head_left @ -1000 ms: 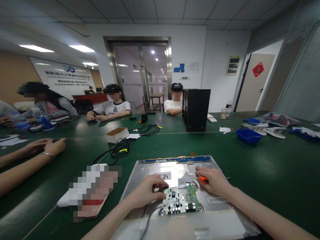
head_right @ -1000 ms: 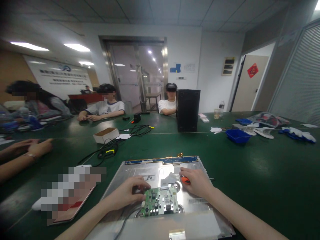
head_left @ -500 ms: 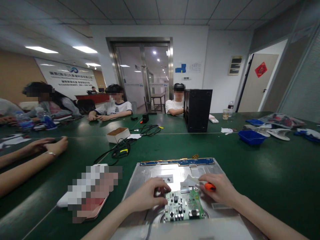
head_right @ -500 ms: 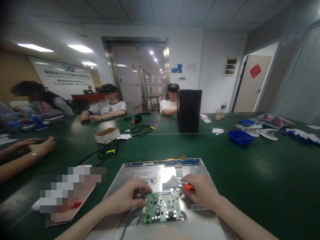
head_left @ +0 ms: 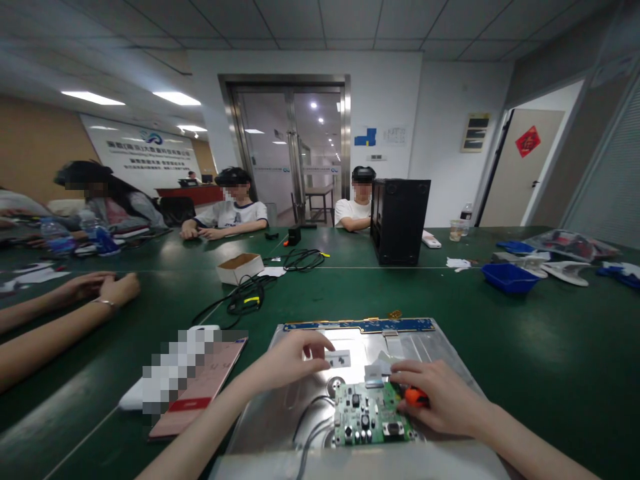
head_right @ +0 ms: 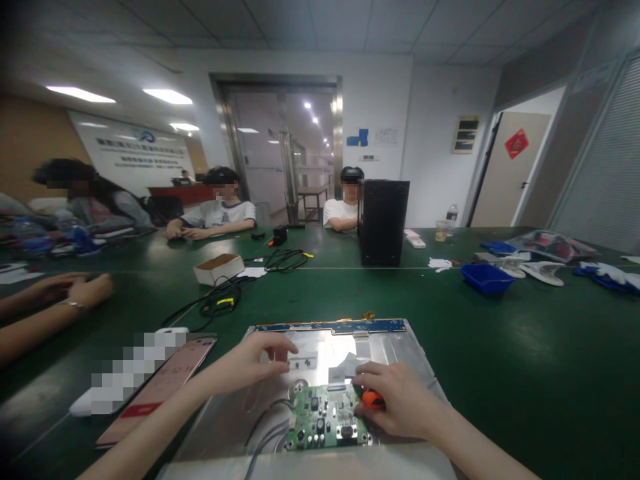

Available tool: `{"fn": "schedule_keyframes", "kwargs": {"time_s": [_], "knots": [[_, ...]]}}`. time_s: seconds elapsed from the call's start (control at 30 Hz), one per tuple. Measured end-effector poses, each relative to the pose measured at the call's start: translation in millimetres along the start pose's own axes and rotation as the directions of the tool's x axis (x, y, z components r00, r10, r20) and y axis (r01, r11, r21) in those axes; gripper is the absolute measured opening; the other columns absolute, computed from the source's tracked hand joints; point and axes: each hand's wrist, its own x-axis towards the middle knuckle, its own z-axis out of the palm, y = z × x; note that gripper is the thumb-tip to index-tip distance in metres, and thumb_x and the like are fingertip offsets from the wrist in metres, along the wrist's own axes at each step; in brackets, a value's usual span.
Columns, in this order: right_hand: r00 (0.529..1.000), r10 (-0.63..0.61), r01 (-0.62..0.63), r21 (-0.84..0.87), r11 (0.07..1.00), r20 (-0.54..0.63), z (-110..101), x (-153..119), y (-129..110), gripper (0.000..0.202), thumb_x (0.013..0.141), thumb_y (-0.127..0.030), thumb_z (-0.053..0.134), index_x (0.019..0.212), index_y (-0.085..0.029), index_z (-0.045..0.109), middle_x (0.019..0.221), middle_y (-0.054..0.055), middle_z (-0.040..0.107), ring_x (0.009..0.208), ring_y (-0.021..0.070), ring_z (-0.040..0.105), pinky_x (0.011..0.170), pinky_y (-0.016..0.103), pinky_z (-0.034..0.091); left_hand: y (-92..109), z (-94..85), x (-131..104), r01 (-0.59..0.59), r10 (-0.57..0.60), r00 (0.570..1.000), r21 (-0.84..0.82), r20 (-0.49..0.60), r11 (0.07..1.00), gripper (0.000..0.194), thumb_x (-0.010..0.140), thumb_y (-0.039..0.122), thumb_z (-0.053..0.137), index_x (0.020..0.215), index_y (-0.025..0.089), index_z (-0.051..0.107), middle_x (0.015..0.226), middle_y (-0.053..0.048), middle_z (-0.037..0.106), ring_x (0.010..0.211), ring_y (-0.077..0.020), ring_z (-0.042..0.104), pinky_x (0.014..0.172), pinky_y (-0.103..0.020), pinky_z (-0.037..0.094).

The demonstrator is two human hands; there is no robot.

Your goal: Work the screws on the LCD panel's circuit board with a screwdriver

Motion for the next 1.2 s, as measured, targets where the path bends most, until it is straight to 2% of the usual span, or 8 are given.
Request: {"fn": "schedule_keyframes", "kwargs": {"time_s": [0.3,0.53,0.63,0.73,0.87,0.93,1.03,1.2], "knots": [[1.000,0.017,-0.017,0.027,0.999,-0.006,1.0,-0.1,-1.3,0.036,0.093,-0.036,0.060,0.125,-0.023,0.069,0.136,0.012,0.065,0.114,0.0339,0.067,0.094,0.047,0.053,1.6,21.9,-3.0,-0.051,0.038,0.986,0.075,0.164,0.996,0.032,0.069,0.032,0.079,0.098,0.019,0.075,0.084,-0.002,0.066,0.074,-0.0183,0.058,0.063,-0.025,0.041],[0.999,0.019,-0.017,0.057,0.998,-0.030,1.5,-0.4,3.7,0.036,0.093,-0.038,0.060,0.123,-0.022,0.070,0.135,0.014,0.066,0.115,0.0339,0.067,0.097,0.049,0.052,-0.2,33.1,-6.5,-0.062,0.059,0.992,0.018,0.112,0.998,0.033,0.066,0.027,0.083,0.097,0.019,0.074,0.081,0.001,0.061,0.071,-0.0161,0.054,0.063,-0.024,0.038],[0.985,-0.020,0.049,0.168,0.985,-0.170,-1.5,-4.4,1.5,0.027,0.093,-0.030,0.059,0.114,-0.020,0.074,0.122,0.012,0.073,0.109,0.0283,0.070,0.095,0.042,0.054,-4.5,32.9,-5.3,-0.068,0.070,0.992,-0.022,0.103,0.997,0.032,0.070,0.030,0.080,0.099,0.018,0.074,0.078,0.001,0.060,0.069,-0.0158,0.053,0.062,-0.024,0.037],[0.914,-0.031,0.172,0.318,0.932,-0.405,-13.0,-5.8,-7.0,0.020,0.095,-0.029,0.057,0.101,-0.021,0.075,0.099,0.008,0.078,0.091,0.0214,0.073,0.083,0.033,0.056,-8.1,31.3,-3.4,-0.056,0.058,0.997,-0.042,0.055,0.998,0.027,0.080,0.035,0.071,0.100,0.018,0.074,0.074,0.001,0.061,0.066,-0.0157,0.052,0.061,-0.024,0.038],[0.805,0.235,0.230,0.651,0.723,-0.545,-35.7,12.7,-16.9,0.032,0.093,-0.047,0.059,0.081,-0.021,0.075,0.057,0.000,0.065,0.050,0.0140,0.059,0.057,0.027,0.051,-12.3,27.8,0.1,-0.036,0.042,0.995,0.058,-0.096,0.998,0.023,0.087,0.036,0.060,0.092,0.018,0.073,0.074,-0.001,0.062,0.069,-0.0174,0.054,0.065,-0.026,0.039],[0.783,0.353,0.279,0.797,0.536,-0.511,-40.9,30.4,-15.5,0.046,0.089,-0.060,0.058,0.076,-0.019,0.075,0.069,0.005,0.071,0.059,0.0163,0.064,0.057,0.027,0.050,-14.5,26.9,1.6,-0.020,0.035,0.988,0.098,-0.153,0.995,0.024,0.088,0.036,0.058,0.092,0.018,0.072,0.075,-0.002,0.063,0.070,-0.0185,0.055,0.067,-0.027,0.041],[0.857,0.425,0.173,0.939,0.296,-0.292,-30.9,54.5,-3.0,0.066,0.081,-0.076,0.050,0.067,-0.016,0.072,0.053,0.004,0.062,0.045,0.0137,0.053,0.046,0.026,0.041,-17.1,26.9,2.9,-0.014,0.036,0.982,0.120,-0.183,0.993,0.025,0.088,0.036,0.057,0.094,0.017,0.072,0.077,-0.004,0.064,0.071,-0.0196,0.056,0.069,-0.028,0.042],[0.858,0.502,0.054,0.991,0.126,-0.111,8.8,64.4,22.7,0.068,0.071,-0.083,0.053,0.056,-0.017,0.064,0.036,-0.007,0.033,0.032,0.0054,0.016,0.038,0.023,0.008,-19.3,27.9,1.2,-0.044,0.072,0.983,0.163,-0.170,0.986,0.022,0.090,0.034,0.056,0.097,0.019,0.070,0.084,-0.005,0.067,0.077,-0.0210,0.059,0.071,-0.029,0.043]]}}
